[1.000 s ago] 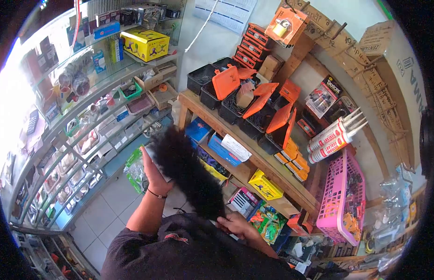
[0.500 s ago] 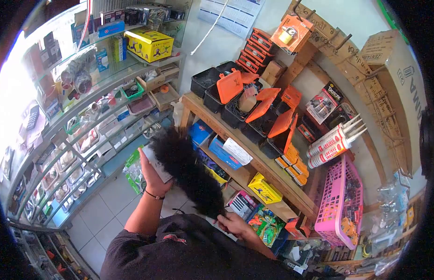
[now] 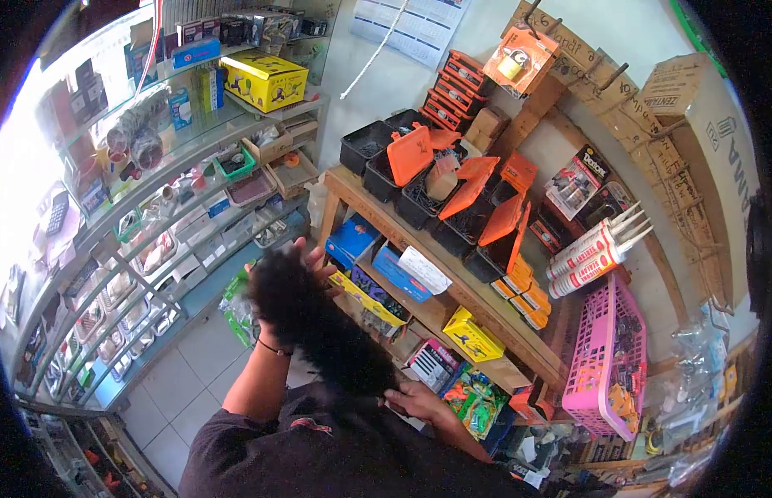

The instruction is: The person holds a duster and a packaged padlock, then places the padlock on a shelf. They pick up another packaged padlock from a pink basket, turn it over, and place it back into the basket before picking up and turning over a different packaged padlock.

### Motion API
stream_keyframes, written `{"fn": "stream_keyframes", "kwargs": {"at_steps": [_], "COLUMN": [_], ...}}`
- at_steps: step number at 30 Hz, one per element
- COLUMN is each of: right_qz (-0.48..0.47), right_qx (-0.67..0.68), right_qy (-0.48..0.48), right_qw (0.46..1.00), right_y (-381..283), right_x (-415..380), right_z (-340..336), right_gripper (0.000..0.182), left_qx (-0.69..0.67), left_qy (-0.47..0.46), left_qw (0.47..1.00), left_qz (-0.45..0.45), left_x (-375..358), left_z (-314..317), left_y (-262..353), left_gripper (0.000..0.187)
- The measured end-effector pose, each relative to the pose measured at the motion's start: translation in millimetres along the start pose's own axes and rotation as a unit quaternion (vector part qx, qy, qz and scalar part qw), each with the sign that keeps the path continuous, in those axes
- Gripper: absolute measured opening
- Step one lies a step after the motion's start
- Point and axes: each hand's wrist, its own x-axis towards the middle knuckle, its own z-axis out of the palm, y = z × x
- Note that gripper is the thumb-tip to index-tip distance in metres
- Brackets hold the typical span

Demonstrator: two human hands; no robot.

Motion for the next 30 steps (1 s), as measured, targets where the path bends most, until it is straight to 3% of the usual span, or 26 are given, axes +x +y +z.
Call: {"fn": "stream_keyframes", "kwargs": {"at_steps": [2, 3, 4, 6, 7, 9, 10, 11, 12, 14, 15, 18, 19, 21, 23, 24, 26, 27, 28, 30], "right_qz": [0.037, 0.032, 0.027, 0.03, 0.001, -0.028, 0.019, 0.066, 0.066, 0.018, 0.017, 0.012, 0.029, 0.046, 0.005, 0.004, 0.037, 0.004, 0.004, 0.057], "right_qx": [0.076, 0.044, 0.012, -0.029, -0.048, -0.068, 0.01, 0.089, 0.089, -0.047, -0.047, -0.018, 0.046, 0.111, -0.165, -0.164, 0.094, 0.16, 0.164, 0.024], "right_qy": [0.019, 0.023, 0.027, -0.019, -0.02, -0.023, -0.003, 0.017, 0.017, -0.021, -0.02, -0.042, -0.028, -0.013, -0.043, -0.044, -0.01, -0.011, -0.008, -0.007], "right_qw": [0.996, 0.998, 0.999, 0.999, 0.999, 0.997, 1.0, 0.994, 0.994, 0.999, 0.999, 0.999, 0.998, 0.993, 0.985, 0.985, 0.995, 0.987, 0.986, 0.998], "right_y": [4.9, -6.7, -16.0, -19.1, -18.1, -12.8, -5.7, -4.0, -4.8, -10.9, -11.6, -8.2, -0.5, 5.6, 2.9, -1.9, -13.4, 1.0, 11.5, 6.2], "right_x": [0.2, -4.8, -8.4, -10.8, -10.9, -7.3, -3.9, -2.8, -3.1, -5.5, -6.5, -6.2, -3.2, -0.1, 2.2, -0.4, -10.0, -2.8, -2.1, -8.3], "right_z": [2.9, 3.3, 2.8, -0.7, -2.4, -3.1, -0.6, 1.6, 1.7, 1.6, 1.2, 1.8, 4.9, 6.7, 7.0, 7.5, 9.6, 12.0, 11.9, 11.4], "right_gripper": [0.036, 0.036, 0.036, 0.038, 0.038, 0.037, 0.037, 0.038, 0.038, 0.035, 0.035, 0.034, 0.034, 0.034, 0.035, 0.035, 0.037, 0.037, 0.037, 0.037], "left_qx": [-0.042, -0.048, -0.048, 0.028, 0.014, 0.025, 0.036, -0.012, -0.012, -0.035, 0.034, -0.003, -0.015, 0.015, 0.006, -0.034, -0.023, -0.054, -0.085, -0.087], "left_qy": [0.243, 0.256, 0.256, 0.102, 0.055, 0.069, 0.085, 0.248, 0.249, 0.129, 0.061, 0.022, 0.193, 0.139, 0.035, -0.013, 0.012, 0.116, 0.218, 0.219], "left_qw": [0.966, 0.962, 0.962, 0.994, 0.998, 0.997, 0.996, 0.966, 0.966, 0.989, 0.998, 1.0, 0.979, 0.989, 0.999, 0.999, 1.0, 0.991, 0.971, 0.971], "left_qz": [0.075, 0.08, 0.08, 0.005, 0.018, 0.019, 0.017, 0.073, 0.073, 0.067, 0.011, 0.015, 0.067, 0.04, 0.009, 0.007, 0.006, 0.026, 0.046, 0.046], "left_x": [3.5, 3.6, 0.2, -6.4, -6.2, -5.6, -6.1, 0.9, 0.2, -2.7, -7.4, -5.8, -6.7, -9.9, -10.6, -9.6, -6.5, 0.3, 4.9, 6.1], "left_z": [23.3, 18.4, 11.8, -2.8, -9.4, 0.3, 8.2, 26.2, 26.1, 21.3, 10.2, 13.0, 22.5, 12.9, 3.5, 0.6, 10.8, 31.8, 42.8, 27.9], "left_y": [-0.4, 0.3, 0.8, 2.1, 1.6, 2.9, 3.8, 2.7, 2.7, 1.7, 8.8, 9.3, 6.3, 10.0, 10.4, 8.6, 6.3, 3.2, 0.4, -4.4], "left_gripper": [0.076, 0.079, 0.079, 0.077, 0.077, 0.078, 0.078, 0.085, 0.085, 0.086, 0.085, 0.085, 0.087, 0.087, 0.087, 0.087, 0.087, 0.087, 0.088, 0.085]}}
